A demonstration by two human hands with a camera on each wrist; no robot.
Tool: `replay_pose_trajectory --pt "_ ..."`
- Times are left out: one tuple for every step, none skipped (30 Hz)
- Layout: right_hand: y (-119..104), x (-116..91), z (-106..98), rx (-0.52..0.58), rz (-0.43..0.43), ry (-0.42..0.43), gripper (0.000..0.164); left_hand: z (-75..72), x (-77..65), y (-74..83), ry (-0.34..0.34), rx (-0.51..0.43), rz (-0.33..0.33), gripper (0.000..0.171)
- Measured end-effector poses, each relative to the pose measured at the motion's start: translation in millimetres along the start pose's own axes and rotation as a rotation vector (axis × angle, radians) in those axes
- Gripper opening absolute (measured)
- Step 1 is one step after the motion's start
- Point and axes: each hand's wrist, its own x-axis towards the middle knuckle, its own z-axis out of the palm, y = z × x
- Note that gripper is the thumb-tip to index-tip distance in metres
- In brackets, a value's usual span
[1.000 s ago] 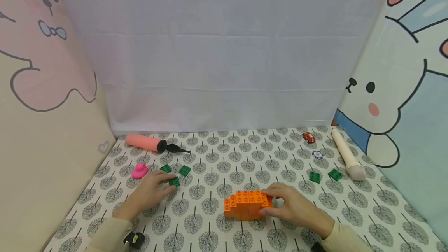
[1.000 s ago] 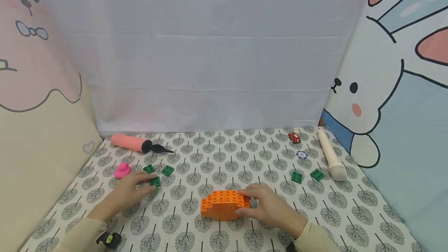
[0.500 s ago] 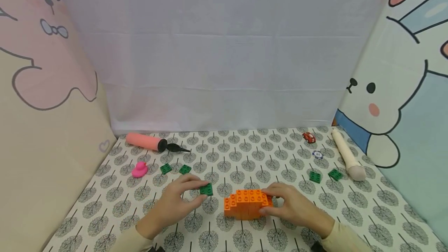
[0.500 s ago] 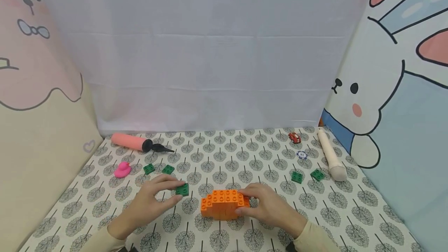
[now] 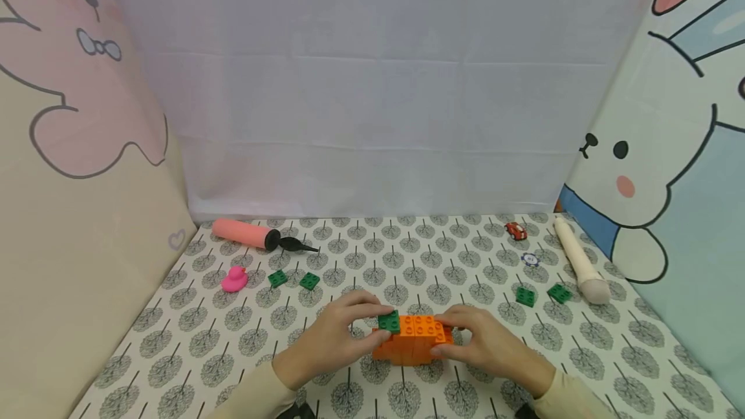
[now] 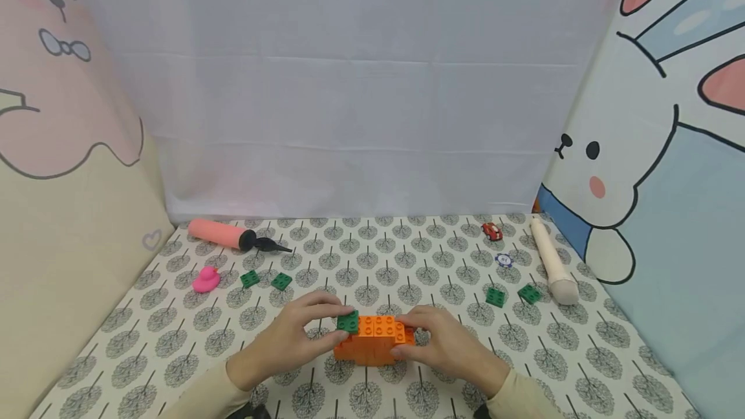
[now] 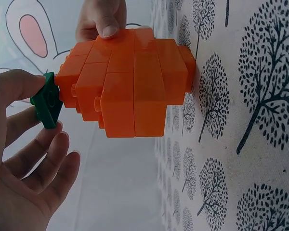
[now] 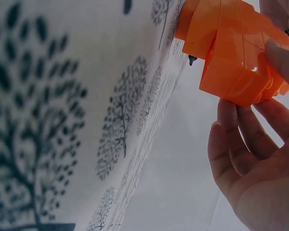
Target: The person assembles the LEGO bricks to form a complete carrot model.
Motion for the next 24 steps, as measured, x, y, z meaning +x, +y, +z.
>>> replay_pose_trajectory --pt "0.0 0.2 0.1 0.000 0.000 0.000 0.051 -0.2 0.8 0.5 -0.003 0.001 -0.006 0.034" --pt "0.0 0.3 0.0 0.001 0.002 -0.001 0.051 -0.4 1.7 0.9 -0.007 0.004 -0.009 0.034" --pt "0.0 0.5 -0.2 0.003 0.004 -0.002 0.051 -0.7 2.5 1.3 -0.010 0.006 -0.011 0.035" --pt "0.1 0.7 -0.3 0.005 0.006 -0.003 0.051 -0.8 3.3 1.6 -0.013 0.010 -0.013 0.035" --pt "0.2 0.8 -0.5 0.006 0.008 -0.003 0.051 -0.9 4.0 1.9 -0.016 0.015 -0.010 0.035" --pt "0.2 0.9 -0.8 0.006 0.009 -0.004 0.051 -0.8 4.6 1.8 -0.022 0.022 -0.012 0.035" --pt "0.3 1.0 -0.9 0.008 0.008 -0.006 0.051 -0.7 5.2 1.9 -0.027 0.031 -0.011 0.036" --pt "0.4 1.1 -1.0 0.009 0.008 -0.008 0.050 -0.5 5.8 1.8 -0.032 0.042 -0.009 0.036" --pt "0.5 1.2 -1.0 0.009 0.006 -0.009 0.050 -0.3 6.3 1.8 -0.036 0.053 -0.006 0.036" --pt "0.5 1.2 -0.9 0.009 0.004 -0.010 0.050 -0.2 6.9 1.7 -0.041 0.069 -0.001 0.036" --pt "0.6 1.2 -0.8 0.008 0.002 -0.010 0.050 -0.2 7.3 1.7 -0.047 0.082 0.006 0.036" --pt "0.6 1.3 -0.6 0.009 0.001 -0.011 0.049 -0.4 7.9 1.6 -0.053 0.093 0.016 0.036" --pt "0.6 1.3 -0.4 0.010 0.000 -0.012 0.049 -0.9 8.4 1.8 -0.058 0.103 0.029 0.035" --pt "0.6 1.4 -0.2 0.010 -0.001 -0.011 0.049 -1.3 8.9 1.7 -0.063 0.111 0.046 0.035" --pt "0.5 1.4 -0.1 0.012 -0.001 -0.012 0.049 -1.9 9.4 1.7 -0.067 0.117 0.065 0.035" --pt "0.4 1.5 0.0 0.012 -0.002 -0.011 0.048 -2.6 10.1 1.7 -0.071 0.122 0.084 0.035" --pt "0.2 1.5 0.1 0.013 -0.002 -0.012 0.048 -3.3 10.7 1.6 -0.075 0.122 0.102 0.035" --pt "0.0 1.5 0.0 0.015 -0.002 -0.013 0.048 -4.0 11.4 1.6 -0.080 0.118 0.118 0.035" --pt "-0.2 1.6 0.0 0.017 -0.003 -0.014 0.048 -4.7 12.0 1.7 -0.085 0.115 0.127 0.035" --pt "-0.3 1.7 0.0 0.016 -0.003 -0.014 0.048 -5.2 12.6 1.6 -0.091 0.110 0.132 0.035" --pt "-0.3 1.7 -0.1 0.016 -0.003 -0.014 0.048 -5.7 13.1 1.8 -0.097 0.104 0.133 0.035" --pt "-0.4 1.8 -0.1 0.014 -0.004 -0.014 0.048 -6.0 13.5 1.8 -0.102 0.099 0.130 0.034" --pt "-0.4 1.9 -0.1 0.012 -0.004 -0.014 0.048 -6.2 13.6 1.9 -0.107 0.092 0.125 0.034" --pt "-0.3 2.1 -0.1 0.010 -0.004 -0.013 0.048 -6.3 13.5 2.0 -0.110 0.089 0.118 0.034"
